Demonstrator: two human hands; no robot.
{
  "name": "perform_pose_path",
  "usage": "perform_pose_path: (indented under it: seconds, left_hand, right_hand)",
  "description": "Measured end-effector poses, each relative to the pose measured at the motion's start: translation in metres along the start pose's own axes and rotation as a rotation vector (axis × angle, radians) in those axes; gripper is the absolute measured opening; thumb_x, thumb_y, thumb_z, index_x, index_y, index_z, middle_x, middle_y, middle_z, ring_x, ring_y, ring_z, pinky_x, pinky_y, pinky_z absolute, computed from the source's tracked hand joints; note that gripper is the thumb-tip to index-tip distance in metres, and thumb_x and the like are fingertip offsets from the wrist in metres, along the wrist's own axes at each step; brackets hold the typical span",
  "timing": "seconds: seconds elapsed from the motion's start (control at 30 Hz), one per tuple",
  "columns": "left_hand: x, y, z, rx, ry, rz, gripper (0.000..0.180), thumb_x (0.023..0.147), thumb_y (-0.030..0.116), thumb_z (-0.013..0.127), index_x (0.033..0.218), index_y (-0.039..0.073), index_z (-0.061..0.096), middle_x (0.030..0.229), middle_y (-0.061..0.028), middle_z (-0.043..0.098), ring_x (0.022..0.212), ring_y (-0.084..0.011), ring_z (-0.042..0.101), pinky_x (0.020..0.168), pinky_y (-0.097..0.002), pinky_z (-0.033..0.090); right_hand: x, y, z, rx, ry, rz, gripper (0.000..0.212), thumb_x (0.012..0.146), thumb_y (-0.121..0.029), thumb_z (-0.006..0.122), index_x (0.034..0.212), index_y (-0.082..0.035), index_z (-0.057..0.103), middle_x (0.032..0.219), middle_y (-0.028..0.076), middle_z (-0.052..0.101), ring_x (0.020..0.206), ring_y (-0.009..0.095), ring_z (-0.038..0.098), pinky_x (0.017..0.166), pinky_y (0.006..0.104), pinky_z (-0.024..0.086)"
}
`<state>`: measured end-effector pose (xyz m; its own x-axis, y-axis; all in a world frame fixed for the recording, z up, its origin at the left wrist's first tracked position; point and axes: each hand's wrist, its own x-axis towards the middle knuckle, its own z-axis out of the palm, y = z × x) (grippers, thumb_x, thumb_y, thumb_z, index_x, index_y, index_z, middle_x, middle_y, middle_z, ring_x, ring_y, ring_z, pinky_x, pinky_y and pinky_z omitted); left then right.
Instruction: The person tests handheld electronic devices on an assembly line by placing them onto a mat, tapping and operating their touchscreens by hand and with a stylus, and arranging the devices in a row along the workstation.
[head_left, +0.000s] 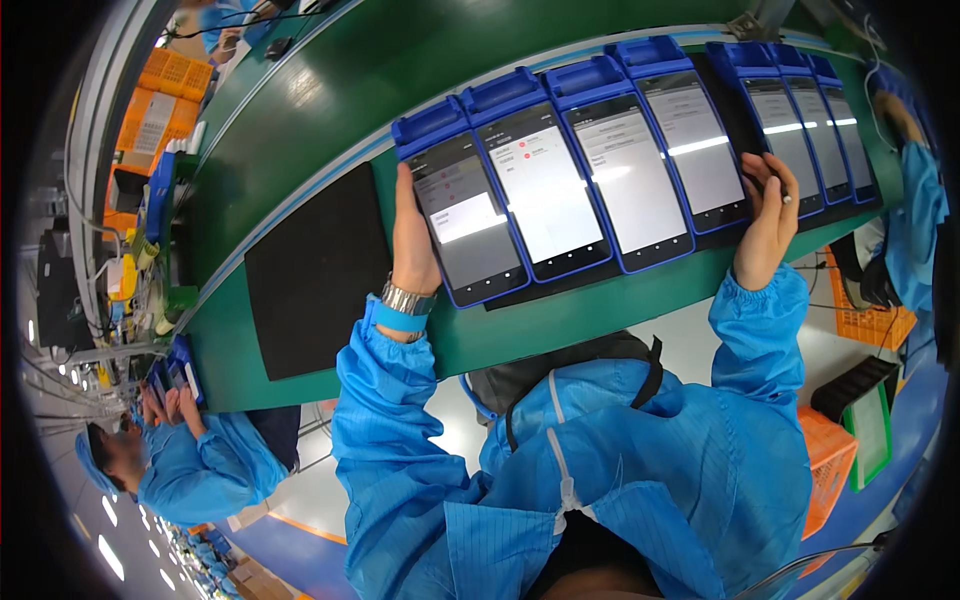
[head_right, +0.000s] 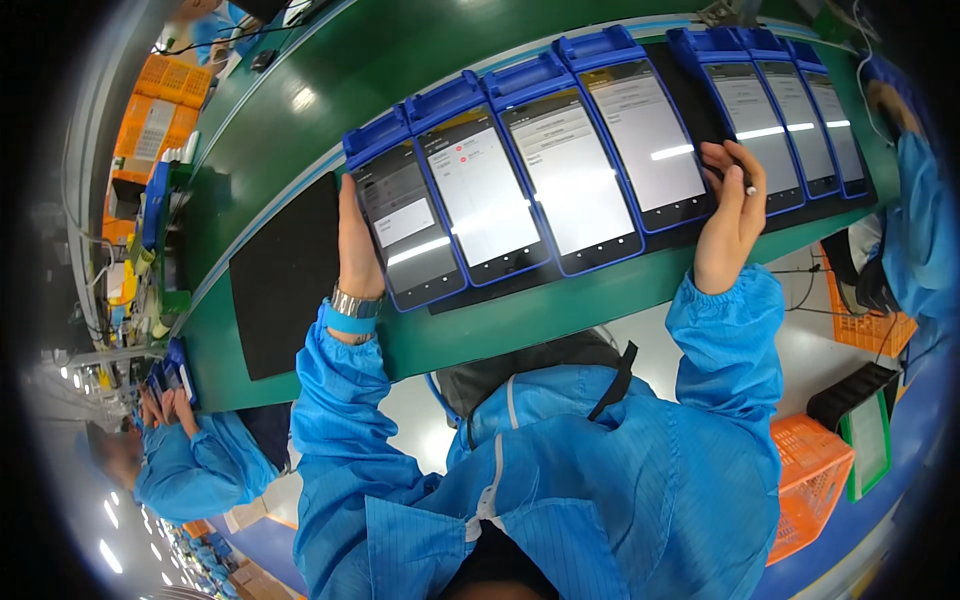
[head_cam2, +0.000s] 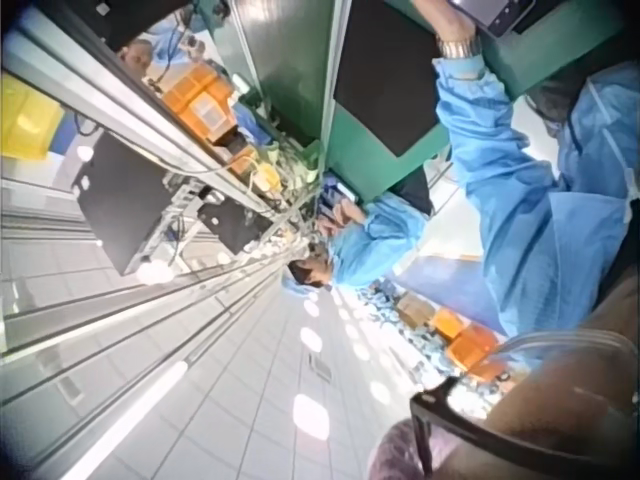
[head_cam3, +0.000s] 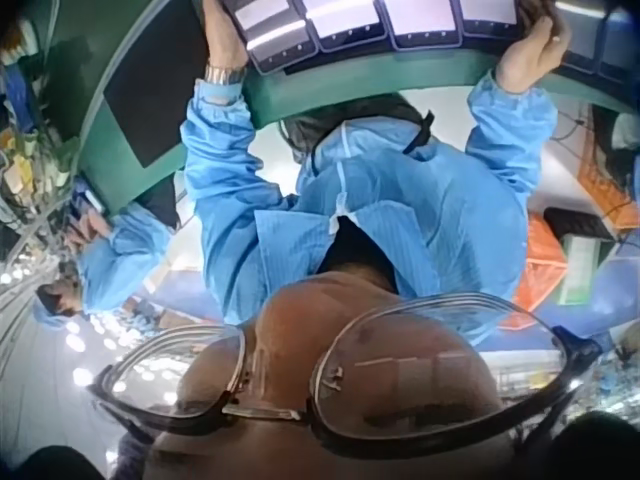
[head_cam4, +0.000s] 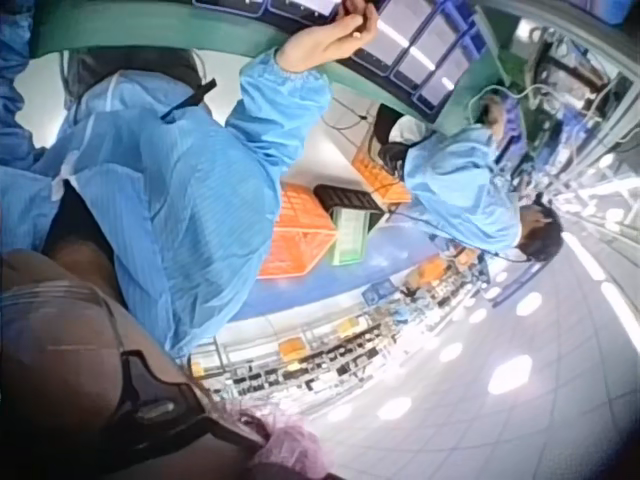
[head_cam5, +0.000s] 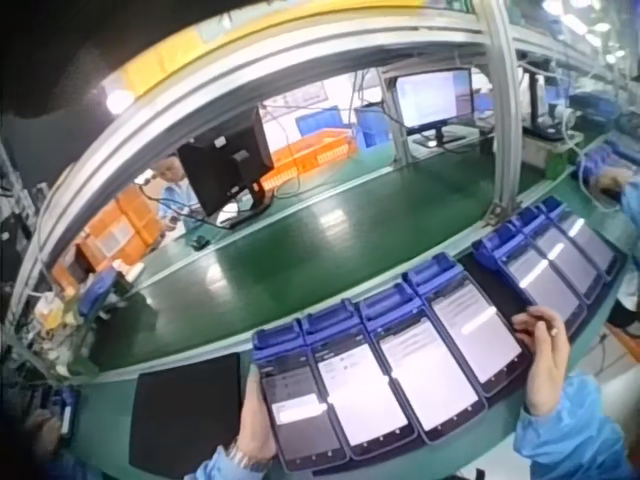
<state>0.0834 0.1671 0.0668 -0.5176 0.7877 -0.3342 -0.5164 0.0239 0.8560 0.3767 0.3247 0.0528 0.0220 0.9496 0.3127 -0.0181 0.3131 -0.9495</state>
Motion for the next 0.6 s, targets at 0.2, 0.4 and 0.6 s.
perform_pose_path:
  seconds: [0.2,0.4,0.6]
  left_hand:
    - [0.009,-0.004,-0.021,-0.018,0.068,0.019,0.058,0.089,0.057,0.039,0.115,0.007,0.054,0.110,-0.0053,0.059,0.095,-0.0198,0.056,0.086,-0.0295,0.043]
    - [0.007,0.000,-0.008,-0.003,-0.007,0.023,0.058,0.091,0.054,0.037,0.120,0.005,0.048,0.112,-0.0082,0.057,0.098,-0.0199,0.057,0.085,-0.0288,0.045]
    - [0.012,-0.011,-0.019,0.068,0.039,0.059,0.056,0.091,0.051,0.039,0.120,0.004,0.049,0.115,-0.0067,0.056,0.102,-0.0193,0.054,0.089,-0.0280,0.041]
  right_hand:
    - [-0.008,0.005,0.024,0.042,-0.039,-0.044,0.028,0.096,-0.017,0.039,0.114,0.002,0.046,0.110,0.016,0.057,0.104,0.019,0.051,0.096,0.0297,0.034]
    - [-0.004,0.012,0.024,0.111,-0.017,-0.041,0.029,0.096,-0.015,0.035,0.118,0.001,0.044,0.117,0.019,0.053,0.112,0.022,0.048,0.100,0.0313,0.031]
    - [-0.014,0.008,0.022,0.137,0.027,-0.037,0.028,0.096,-0.014,0.034,0.116,0.002,0.045,0.116,0.020,0.054,0.110,0.024,0.051,0.098,0.0317,0.035]
